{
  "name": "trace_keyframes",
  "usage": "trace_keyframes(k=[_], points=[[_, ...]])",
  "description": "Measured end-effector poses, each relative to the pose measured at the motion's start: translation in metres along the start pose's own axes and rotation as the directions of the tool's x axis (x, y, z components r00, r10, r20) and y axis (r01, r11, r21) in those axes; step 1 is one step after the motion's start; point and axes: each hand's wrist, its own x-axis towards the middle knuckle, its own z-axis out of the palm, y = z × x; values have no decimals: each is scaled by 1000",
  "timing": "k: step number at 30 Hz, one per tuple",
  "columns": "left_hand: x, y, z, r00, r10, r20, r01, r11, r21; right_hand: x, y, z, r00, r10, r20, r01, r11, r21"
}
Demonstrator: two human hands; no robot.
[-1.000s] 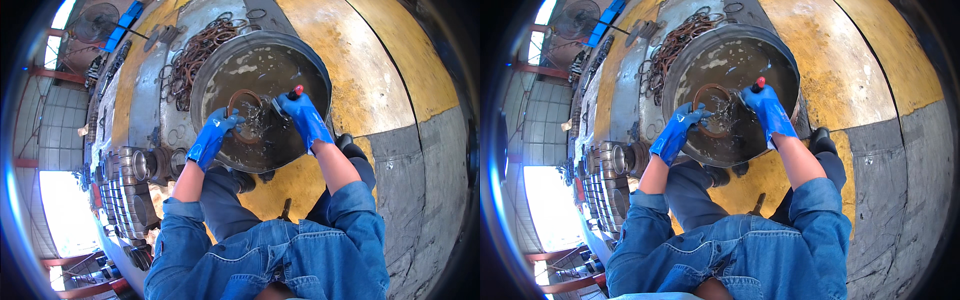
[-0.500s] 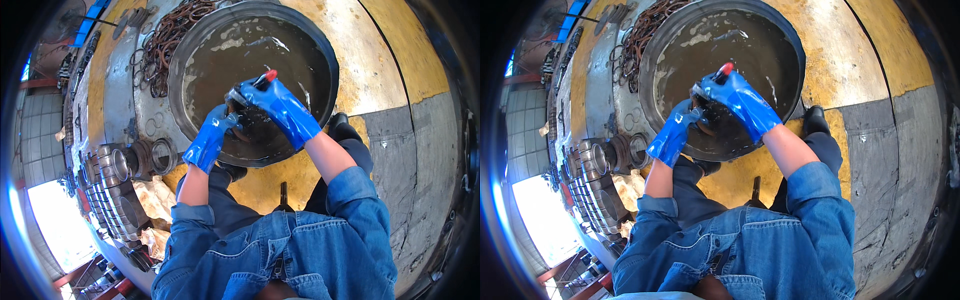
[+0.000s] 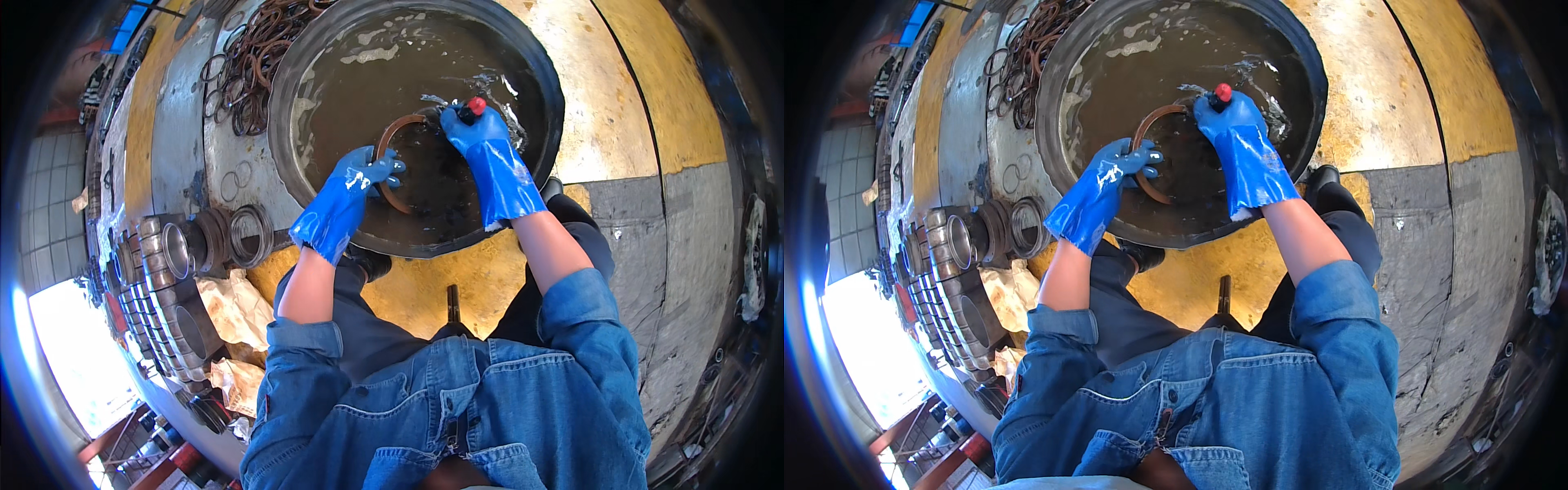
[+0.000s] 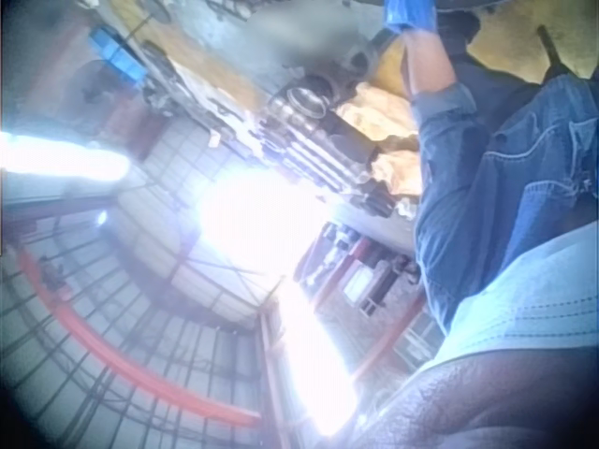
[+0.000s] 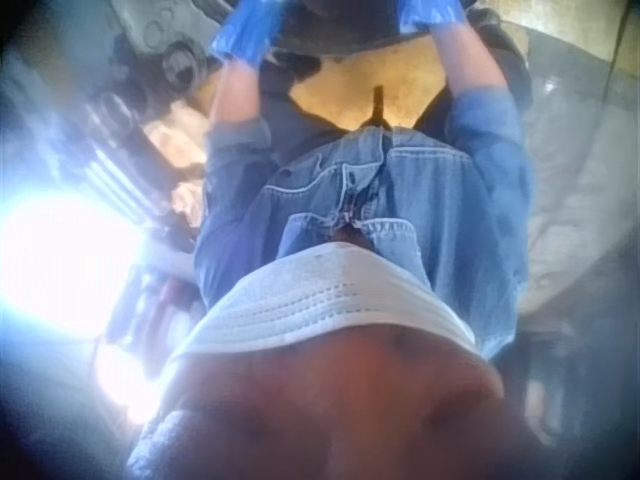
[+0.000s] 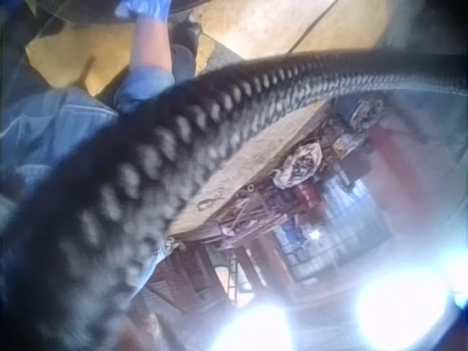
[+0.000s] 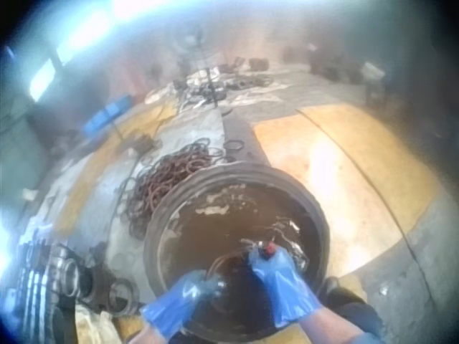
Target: The person is cleaning a metal ring by scrubbing it with a brush inside a bucket of liquid.
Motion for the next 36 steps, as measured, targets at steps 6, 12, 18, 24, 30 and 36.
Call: trace_keyframes(k=[6, 12, 18, 24, 30, 36], points=[[18, -12, -1, 992, -116, -40, 103, 964, -245, -24, -26, 11, 907, -204, 370, -28, 845, 534], [16, -18, 7, 997, 4, -73, -26, 953, -302, -55, -24, 15, 769, -502, 396, 407, 862, 304], [14, -16, 7, 991, 83, -106, -82, 996, 14, -65, 4, 12, 498, -610, 616, 694, 706, 139], [21, -3, 9, 970, 168, -178, -191, 974, -123, -63, 3, -7, 476, -544, 691, 773, 633, -34], [27, 14, -34, 919, 140, -367, -257, 921, -293, -28, 21, -20, 778, -415, 471, 606, 691, -393], [17, 24, -41, 872, 178, -456, -312, 920, -236, -7, 9, -38, 997, 60, 42, -38, 920, -390]])
